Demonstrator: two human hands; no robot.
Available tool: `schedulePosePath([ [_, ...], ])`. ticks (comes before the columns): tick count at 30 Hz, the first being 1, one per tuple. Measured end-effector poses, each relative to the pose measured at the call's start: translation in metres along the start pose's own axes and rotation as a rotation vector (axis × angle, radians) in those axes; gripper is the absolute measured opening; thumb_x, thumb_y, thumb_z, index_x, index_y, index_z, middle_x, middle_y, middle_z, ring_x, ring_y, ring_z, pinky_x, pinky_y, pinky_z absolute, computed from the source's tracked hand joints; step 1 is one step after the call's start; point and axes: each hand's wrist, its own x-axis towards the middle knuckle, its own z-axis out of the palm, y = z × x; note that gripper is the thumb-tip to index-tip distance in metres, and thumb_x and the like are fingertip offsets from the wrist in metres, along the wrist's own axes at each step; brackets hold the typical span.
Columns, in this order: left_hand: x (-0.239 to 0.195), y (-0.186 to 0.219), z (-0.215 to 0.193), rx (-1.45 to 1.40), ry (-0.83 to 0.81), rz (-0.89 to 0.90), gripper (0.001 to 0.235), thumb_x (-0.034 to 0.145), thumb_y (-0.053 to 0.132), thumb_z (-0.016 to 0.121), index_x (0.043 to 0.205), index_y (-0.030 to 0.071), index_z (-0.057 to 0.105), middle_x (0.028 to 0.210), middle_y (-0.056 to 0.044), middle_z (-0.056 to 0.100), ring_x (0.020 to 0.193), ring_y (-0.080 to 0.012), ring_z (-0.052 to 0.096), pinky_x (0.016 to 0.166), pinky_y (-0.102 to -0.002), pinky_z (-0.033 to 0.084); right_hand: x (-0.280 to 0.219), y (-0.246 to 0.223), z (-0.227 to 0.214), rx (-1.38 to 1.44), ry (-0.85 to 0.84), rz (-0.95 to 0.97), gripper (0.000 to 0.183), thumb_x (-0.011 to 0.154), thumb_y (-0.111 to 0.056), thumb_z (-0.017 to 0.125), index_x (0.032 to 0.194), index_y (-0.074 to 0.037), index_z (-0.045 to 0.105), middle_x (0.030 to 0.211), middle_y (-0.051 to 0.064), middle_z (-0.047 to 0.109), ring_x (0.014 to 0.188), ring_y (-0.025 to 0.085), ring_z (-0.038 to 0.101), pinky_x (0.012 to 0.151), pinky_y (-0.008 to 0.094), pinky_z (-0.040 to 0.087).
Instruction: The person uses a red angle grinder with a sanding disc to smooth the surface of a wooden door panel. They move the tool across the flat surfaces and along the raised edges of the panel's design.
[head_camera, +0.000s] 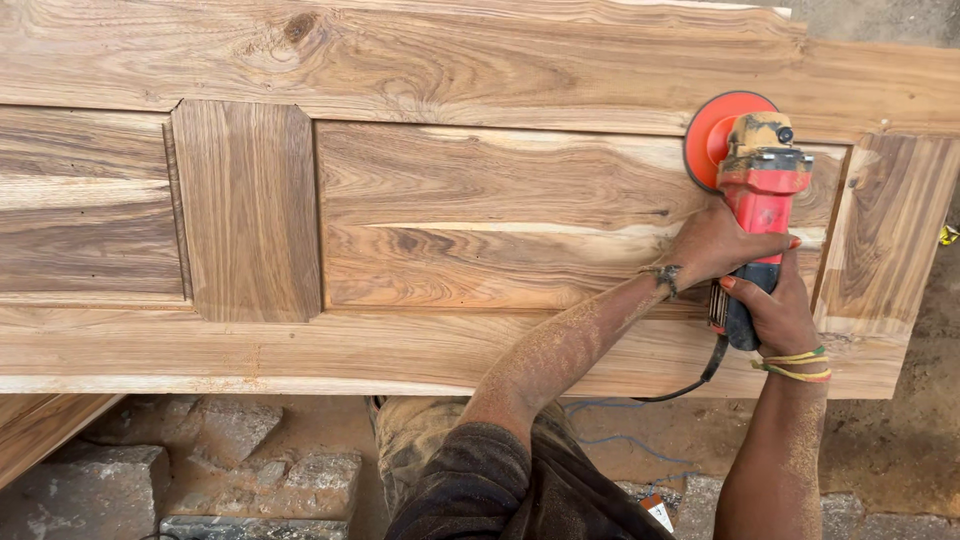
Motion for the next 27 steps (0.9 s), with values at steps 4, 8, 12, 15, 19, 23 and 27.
schedulePosePath([
  [4,0.04,-0.002,0.059,0.12,-0.097,-0.033,0.074,0.061,0.07,0.075,0.09,0.002,0.078,0.08,-0.015,0.079,0.074,-0.0276,0.079,0.067,-0.038,0.061,0.003,0.008,-0.03,0.108,0.055,-0.068,0.063,0.093,-0.008,0.068,0.15,-0.002,0.041,0.118,0.008,0.062,0.099,0.017,0.065,0.081,0.033,0.056],
  [8,0.065,-0.011,0.074,0.118,-0.026,0.108,0.081,0.05,0.071,0.078,0.091,0.002,0.075,0.079,-0.015,0.076,0.074,-0.0281,0.076,0.065,-0.038,0.06,0.003,-0.003,-0.021,0.289,0.065,-0.084,0.074,0.092,-0.009,0.068,0.159,-0.005,0.037,0.127,0.008,0.062,0.103,0.017,0.068,0.081,0.032,0.059],
  [12,0.049,-0.011,0.03,0.14,-0.149,-0.107,0.08,0.056,0.07,0.078,0.086,-0.004,0.076,0.079,-0.017,0.076,0.074,-0.0269,0.078,0.066,-0.037,0.064,0.002,-0.014,0.018,0.3,0.038,-0.054,0.074,0.093,-0.011,0.067,0.16,-0.007,0.035,0.124,0.009,0.063,0.097,0.017,0.067,0.076,0.032,0.059],
  [15,0.018,-0.012,-0.033,0.118,-0.069,-0.087,0.076,0.056,0.068,0.077,0.087,-0.002,0.076,0.078,-0.018,0.078,0.073,-0.0277,0.079,0.066,-0.038,0.062,0.003,-0.021,0.063,0.279,-0.028,-0.056,0.071,0.094,-0.01,0.069,0.157,-0.004,0.036,0.122,0.009,0.062,0.097,0.016,0.066,0.077,0.032,0.058],
  [19,-0.028,-0.003,-0.126,0.144,0.029,-0.144,0.077,0.061,0.065,0.08,0.093,-0.004,0.071,0.083,-0.021,0.077,0.078,-0.0312,0.078,0.069,-0.04,0.062,0.0,-0.041,0.138,0.211,-0.059,0.011,0.074,0.086,-0.01,0.068,0.153,-0.006,0.035,0.108,0.008,0.062,0.08,0.016,0.065,0.061,0.034,0.057],
  [23,-0.072,0.004,-0.217,0.141,0.046,-0.186,0.068,0.066,0.063,0.077,0.092,0.0,0.076,0.085,-0.02,0.078,0.08,-0.0312,0.079,0.072,-0.04,0.061,0.004,-0.066,0.216,0.198,-0.147,0.015,0.076,0.085,-0.01,0.07,0.151,-0.008,0.032,0.098,0.009,0.061,0.072,0.017,0.064,0.055,0.033,0.057],
  [27,-0.121,0.006,-0.302,0.085,0.185,-0.133,0.067,0.067,0.059,0.079,0.102,0.003,0.072,0.089,-0.019,0.077,0.083,-0.0321,0.078,0.072,-0.041,0.061,0.001,-0.086,0.297,0.147,-0.23,0.07,0.08,0.082,-0.013,0.071,0.15,-0.009,0.03,0.093,0.008,0.061,0.067,0.016,0.061,0.052,0.034,0.056],
])
